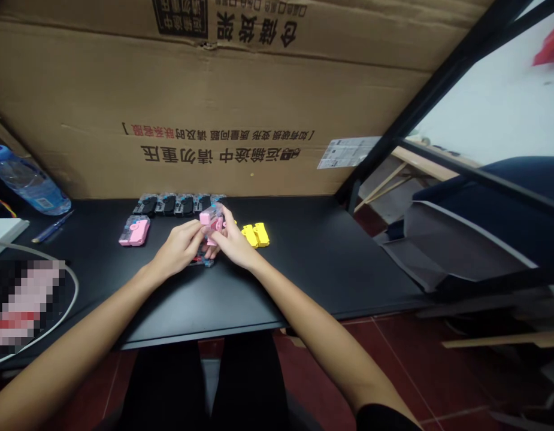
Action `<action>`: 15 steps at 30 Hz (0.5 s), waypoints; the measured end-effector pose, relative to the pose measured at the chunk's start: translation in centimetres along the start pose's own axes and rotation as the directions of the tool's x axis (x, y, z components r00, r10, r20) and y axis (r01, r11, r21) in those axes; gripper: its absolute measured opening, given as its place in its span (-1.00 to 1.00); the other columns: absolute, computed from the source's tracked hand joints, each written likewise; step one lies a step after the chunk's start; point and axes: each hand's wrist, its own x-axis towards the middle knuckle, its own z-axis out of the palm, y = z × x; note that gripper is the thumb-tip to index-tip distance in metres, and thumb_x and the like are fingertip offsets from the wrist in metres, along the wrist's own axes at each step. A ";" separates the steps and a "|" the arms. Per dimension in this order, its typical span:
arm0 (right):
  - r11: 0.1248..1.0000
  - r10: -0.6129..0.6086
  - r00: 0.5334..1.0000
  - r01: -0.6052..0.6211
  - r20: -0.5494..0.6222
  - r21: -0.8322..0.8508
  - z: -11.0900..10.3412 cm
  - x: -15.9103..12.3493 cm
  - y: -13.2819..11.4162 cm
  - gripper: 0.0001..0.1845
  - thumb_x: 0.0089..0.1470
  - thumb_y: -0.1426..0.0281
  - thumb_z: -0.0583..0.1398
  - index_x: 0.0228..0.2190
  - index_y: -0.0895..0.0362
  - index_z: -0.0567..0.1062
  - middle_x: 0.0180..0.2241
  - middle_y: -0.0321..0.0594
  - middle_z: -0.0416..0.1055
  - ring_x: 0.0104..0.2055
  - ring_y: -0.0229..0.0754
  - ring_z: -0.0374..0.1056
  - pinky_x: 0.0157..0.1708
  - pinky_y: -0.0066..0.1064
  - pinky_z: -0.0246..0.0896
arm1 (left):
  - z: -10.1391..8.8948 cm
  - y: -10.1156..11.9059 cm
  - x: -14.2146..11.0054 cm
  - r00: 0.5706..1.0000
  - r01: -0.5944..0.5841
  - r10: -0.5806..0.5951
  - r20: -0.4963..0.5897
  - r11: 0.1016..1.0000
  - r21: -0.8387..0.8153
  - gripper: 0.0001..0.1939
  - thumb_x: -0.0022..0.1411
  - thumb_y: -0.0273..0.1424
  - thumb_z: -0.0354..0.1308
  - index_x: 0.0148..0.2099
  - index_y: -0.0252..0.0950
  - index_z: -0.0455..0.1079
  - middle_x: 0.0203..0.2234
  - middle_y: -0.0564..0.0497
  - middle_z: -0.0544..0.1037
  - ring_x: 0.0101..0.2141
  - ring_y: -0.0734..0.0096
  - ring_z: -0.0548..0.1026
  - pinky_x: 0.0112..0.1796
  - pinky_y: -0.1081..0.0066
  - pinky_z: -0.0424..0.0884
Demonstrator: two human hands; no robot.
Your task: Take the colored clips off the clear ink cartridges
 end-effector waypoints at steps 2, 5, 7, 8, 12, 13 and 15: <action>0.999 -0.008 1.000 0.007 -0.012 -0.044 0.1 -0.1 0.0 0.00 0.28 0.08 0.27 0.47 0.02 -0.15 -0.47 -0.42 0.50 -0.57 -0.16 0.46 -0.56 -0.32 0.43 | 0.0 -0.1 0.0 1.000 -0.006 0.006 0.008 1.000 0.016 -0.66 0.60 -0.34 -0.12 -0.16 -0.26 0.45 -0.29 -0.09 0.55 -0.30 0.27 0.51 -0.15 0.26 0.47; 0.990 -0.018 0.999 0.012 -0.042 -0.143 0.3 -0.3 0.0 -0.08 0.33 0.13 0.20 0.47 0.05 -0.15 -0.52 -0.50 0.36 -0.62 -0.24 0.30 -0.63 -0.44 0.26 | 0.1 -0.2 0.0 1.000 -0.011 0.011 0.002 1.000 0.028 -0.69 0.57 -0.38 -0.11 -0.10 -0.28 0.46 -0.21 -0.16 0.57 -0.24 0.21 0.55 -0.08 0.16 0.52; 0.971 -0.058 0.996 0.040 -0.069 -0.235 0.4 -0.5 0.0 -0.16 0.36 0.19 0.16 0.47 0.07 -0.11 -0.48 -0.46 0.35 -0.56 -0.24 0.31 -0.54 -0.41 0.33 | 0.4 -0.2 -0.1 1.000 -0.014 0.014 -0.003 1.000 0.021 -0.71 0.55 -0.41 -0.11 -0.06 -0.29 0.47 -0.15 -0.20 0.58 -0.15 0.15 0.57 -0.02 0.11 0.54; 0.956 -0.094 0.992 0.067 -0.083 -0.287 0.4 -0.6 0.0 -0.18 0.36 0.22 0.15 0.46 0.08 -0.08 -0.42 -0.40 0.39 -0.49 -0.21 0.36 -0.45 -0.35 0.41 | 0.6 -0.3 -0.2 1.000 -0.016 0.017 -0.004 1.000 0.014 -0.71 0.54 -0.43 -0.11 -0.04 -0.29 0.47 -0.13 -0.21 0.59 -0.12 0.14 0.58 0.01 0.10 0.55; 0.886 -0.232 0.967 0.167 -0.102 -0.432 0.6 -0.6 -0.1 -0.24 0.35 0.31 0.12 0.45 0.13 0.00 -0.13 -0.12 0.49 -0.16 -0.05 0.48 0.00 -0.05 0.49 | 1.4 -0.4 -0.4 1.000 -0.015 0.015 -0.010 1.000 0.002 -0.71 0.49 -0.49 -0.12 -0.04 -0.28 0.45 -0.19 -0.19 0.62 -0.15 0.12 0.61 -0.02 0.09 0.57; 0.879 -0.244 0.964 0.175 -0.103 -0.443 0.7 -0.6 0.0 -0.25 0.35 0.31 0.11 0.45 0.13 0.00 -0.10 -0.08 0.50 -0.11 -0.02 0.48 0.05 0.00 0.47 | 1.6 -0.4 -0.4 1.000 -0.008 0.008 -0.017 1.000 0.010 -0.71 0.48 -0.50 -0.11 -0.06 -0.28 0.45 -0.21 -0.19 0.62 -0.17 0.12 0.61 -0.04 0.09 0.57; 0.877 -0.250 0.962 0.176 -0.113 -0.447 0.8 -0.4 0.1 -0.27 0.36 0.31 0.09 0.44 0.13 0.00 -0.05 -0.02 0.50 -0.06 0.02 0.48 0.12 0.05 0.43 | 1.9 -0.5 -0.4 0.999 0.014 -0.013 -0.030 0.999 0.037 -0.73 0.46 -0.51 -0.10 -0.09 -0.28 0.45 -0.24 -0.20 0.62 -0.21 0.11 0.62 -0.07 0.10 0.56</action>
